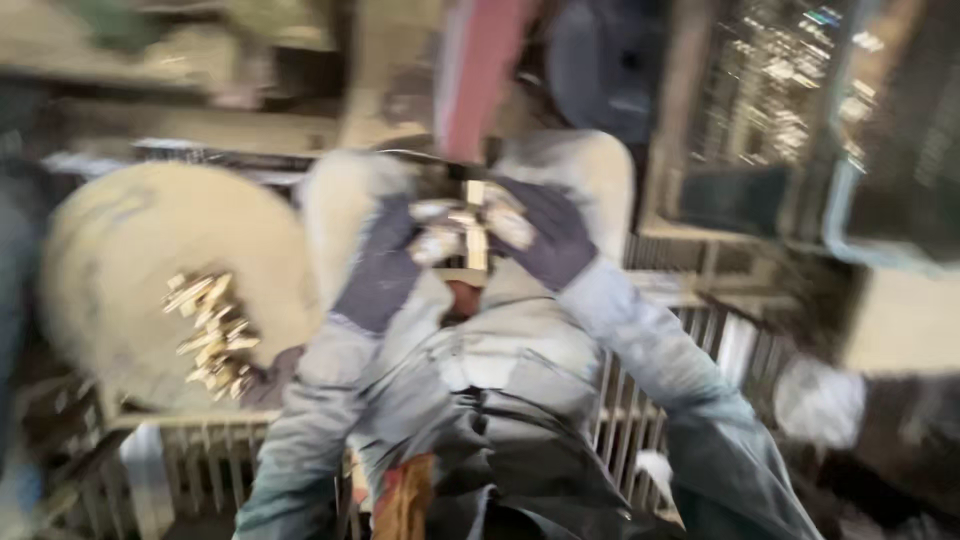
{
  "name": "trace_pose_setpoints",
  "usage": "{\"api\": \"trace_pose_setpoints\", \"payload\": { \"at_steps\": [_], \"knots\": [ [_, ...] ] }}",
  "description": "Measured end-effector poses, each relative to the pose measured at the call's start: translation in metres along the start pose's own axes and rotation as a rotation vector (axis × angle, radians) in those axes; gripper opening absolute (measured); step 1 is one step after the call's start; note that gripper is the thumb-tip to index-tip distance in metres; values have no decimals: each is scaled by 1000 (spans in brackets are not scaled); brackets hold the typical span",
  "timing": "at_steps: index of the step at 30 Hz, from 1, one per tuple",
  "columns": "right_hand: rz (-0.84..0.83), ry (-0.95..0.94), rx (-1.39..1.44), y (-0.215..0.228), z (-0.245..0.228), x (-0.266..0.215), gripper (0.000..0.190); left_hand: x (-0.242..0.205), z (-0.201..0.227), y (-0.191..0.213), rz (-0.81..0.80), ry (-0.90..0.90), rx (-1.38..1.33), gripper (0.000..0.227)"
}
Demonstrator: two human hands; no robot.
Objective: The person sits on the floor and uses a belt sander to grind and smooth the surfaces of small brass-colored metal parts. They hold the parts with gloved hands, rotating them against the moving belt to treat different sides, and periodically inspect the finished surfaces.
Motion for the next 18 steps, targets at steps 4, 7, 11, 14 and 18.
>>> {"api": "trace_pose_setpoints", "payload": {
  "at_steps": [4, 7, 11, 14, 18],
  "knots": [
    [50, -94, -59, -5, 24, 2, 43, 27, -6, 0, -58, 10, 89, 28],
    [-22, -249, 3, -16, 29, 8, 45, 30, -13, 1, -39, 1, 172, 28],
    [16, -157, 37, -26, 33, 27, 40, 39, -24, 21, 69, 124, 175, 31],
    [27, -210, -4, -13, 45, 11, 45, 57, -46, 8, 45, 131, 30, 32],
    [49, -265, 44, -34, 46, 22, 42, 52, -43, 18, 107, 64, -49, 27]
  ]
}}
Point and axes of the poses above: each hand's wrist, its own x-axis towards the middle knuckle, its own y-axis out of the back of the hand, z = x × y, the point moved 3 cm from there along x, towards the middle knuckle, and after that the axes turned 4 degrees about x, right-handed, at the moved point
